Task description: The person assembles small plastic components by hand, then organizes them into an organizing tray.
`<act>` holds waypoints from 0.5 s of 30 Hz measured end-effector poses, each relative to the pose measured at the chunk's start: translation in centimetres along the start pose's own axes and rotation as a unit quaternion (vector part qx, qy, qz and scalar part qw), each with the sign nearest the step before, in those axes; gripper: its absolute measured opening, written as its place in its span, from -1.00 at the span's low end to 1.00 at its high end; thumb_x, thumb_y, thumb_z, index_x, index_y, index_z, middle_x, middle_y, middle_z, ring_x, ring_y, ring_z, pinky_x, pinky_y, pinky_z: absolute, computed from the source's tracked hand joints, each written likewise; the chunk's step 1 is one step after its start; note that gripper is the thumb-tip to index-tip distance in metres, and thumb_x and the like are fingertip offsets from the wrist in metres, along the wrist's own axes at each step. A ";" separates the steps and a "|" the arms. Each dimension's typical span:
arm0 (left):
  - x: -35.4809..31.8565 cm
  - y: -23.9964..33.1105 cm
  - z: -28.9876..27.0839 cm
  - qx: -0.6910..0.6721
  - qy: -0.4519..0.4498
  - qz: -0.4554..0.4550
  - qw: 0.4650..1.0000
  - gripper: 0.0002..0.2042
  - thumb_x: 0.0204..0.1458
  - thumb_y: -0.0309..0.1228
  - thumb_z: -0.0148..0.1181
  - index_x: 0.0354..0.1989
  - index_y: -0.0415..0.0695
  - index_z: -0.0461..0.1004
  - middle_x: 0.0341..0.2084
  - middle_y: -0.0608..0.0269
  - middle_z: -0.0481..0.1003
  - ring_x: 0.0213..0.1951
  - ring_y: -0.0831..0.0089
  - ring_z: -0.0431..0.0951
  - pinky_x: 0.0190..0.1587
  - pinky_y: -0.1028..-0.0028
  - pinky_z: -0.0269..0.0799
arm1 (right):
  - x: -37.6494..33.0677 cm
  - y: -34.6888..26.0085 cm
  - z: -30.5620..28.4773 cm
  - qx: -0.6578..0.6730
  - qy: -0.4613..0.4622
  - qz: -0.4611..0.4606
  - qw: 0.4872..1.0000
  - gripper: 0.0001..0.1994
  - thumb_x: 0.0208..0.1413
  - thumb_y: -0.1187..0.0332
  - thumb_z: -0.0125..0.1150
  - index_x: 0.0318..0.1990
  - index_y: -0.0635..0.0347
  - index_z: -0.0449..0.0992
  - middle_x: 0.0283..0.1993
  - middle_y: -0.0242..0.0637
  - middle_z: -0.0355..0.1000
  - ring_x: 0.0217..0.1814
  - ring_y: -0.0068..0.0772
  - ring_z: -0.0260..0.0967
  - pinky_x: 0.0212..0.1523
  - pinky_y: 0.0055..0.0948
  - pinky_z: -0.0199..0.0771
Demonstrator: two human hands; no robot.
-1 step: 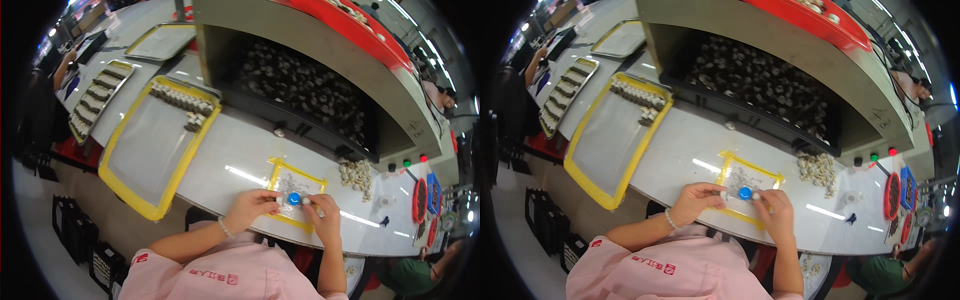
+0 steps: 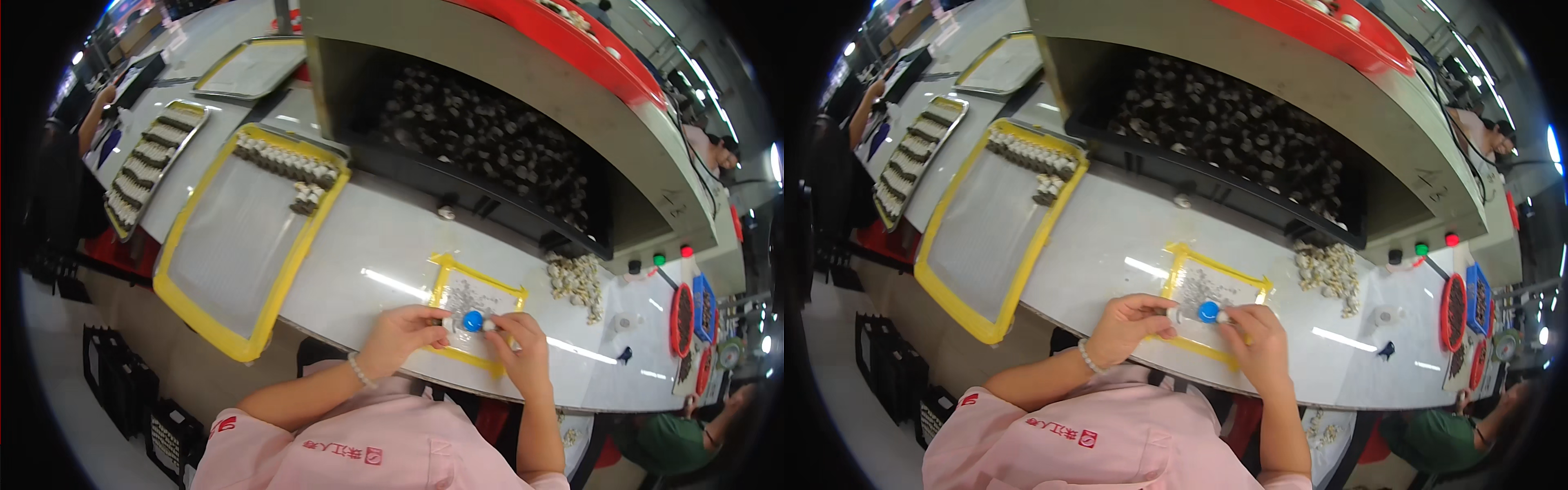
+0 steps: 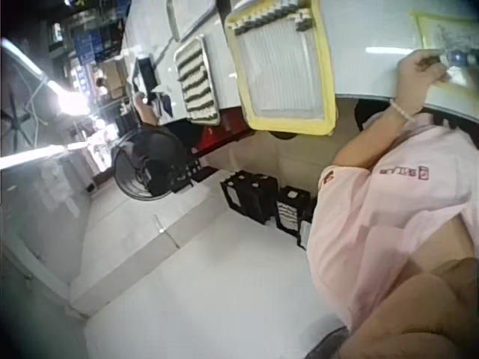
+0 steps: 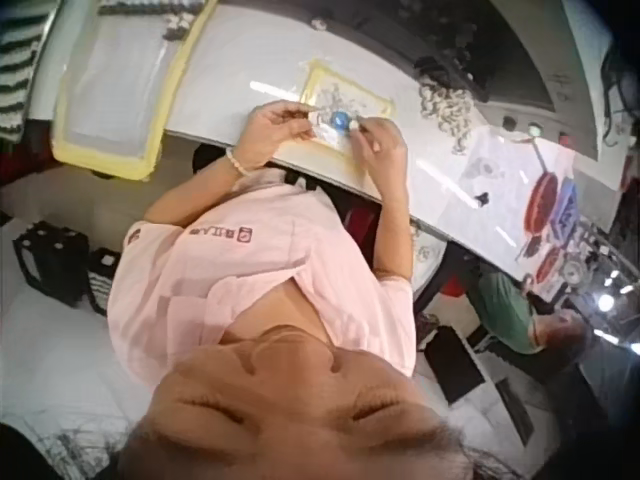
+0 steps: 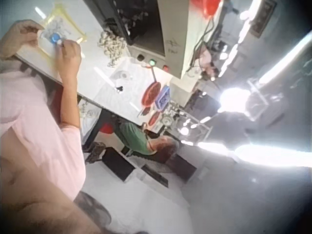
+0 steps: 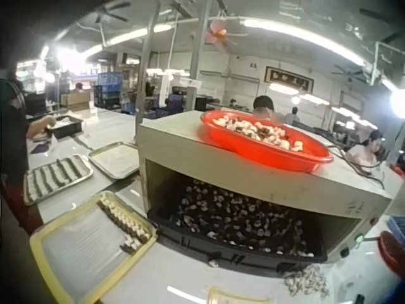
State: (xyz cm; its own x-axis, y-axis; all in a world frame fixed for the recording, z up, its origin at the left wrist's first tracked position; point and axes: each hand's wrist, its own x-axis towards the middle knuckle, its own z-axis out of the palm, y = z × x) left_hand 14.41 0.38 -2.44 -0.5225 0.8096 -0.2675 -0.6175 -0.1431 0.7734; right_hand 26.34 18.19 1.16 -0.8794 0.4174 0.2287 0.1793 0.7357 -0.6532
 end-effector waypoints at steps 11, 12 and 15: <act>0.4 -0.3 -0.6 -0.024 -0.005 0.008 1.000 -0.80 0.04 -0.66 0.06 -0.13 -0.30 0.42 -0.39 0.12 0.50 -0.36 0.40 0.56 -0.26 0.46 0.55 | 1.5 -1.0 0.2 -0.161 -0.082 -0.134 0.974 -0.77 -0.22 0.48 0.32 -0.30 0.22 0.57 -0.39 -0.29 0.42 -0.35 -0.27 0.38 -0.35 -0.34 0.35; 0.4 -0.4 -0.6 -0.034 -0.010 0.012 0.999 -0.81 0.06 -0.65 0.05 -0.13 -0.29 0.41 -0.36 0.12 0.49 -0.35 0.39 0.56 -0.24 0.44 0.55 | 1.6 -1.1 0.1 -0.161 -0.082 -0.133 0.975 -0.77 -0.22 0.48 0.32 -0.30 0.22 0.57 -0.39 -0.29 0.42 -0.35 -0.27 0.38 -0.35 -0.34 0.35; 0.4 -0.3 -0.8 -0.071 -0.022 0.013 0.997 -0.82 0.08 -0.64 0.02 -0.14 -0.26 0.38 -0.33 0.13 0.48 -0.32 0.38 0.56 -0.20 0.41 0.54 | 1.9 -1.2 0.1 -0.193 -0.109 -0.133 0.966 -0.79 -0.21 0.48 0.31 -0.31 0.22 0.57 -0.39 -0.31 0.41 -0.36 -0.29 0.38 -0.35 -0.34 0.35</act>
State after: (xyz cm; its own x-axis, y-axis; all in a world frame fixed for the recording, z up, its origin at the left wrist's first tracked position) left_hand 13.98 0.29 -3.25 -0.5150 0.8281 -0.2212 -0.6832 -0.2407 0.6894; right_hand 24.44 18.05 2.26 -0.9815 0.0942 0.1665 0.0474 0.9630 -0.2652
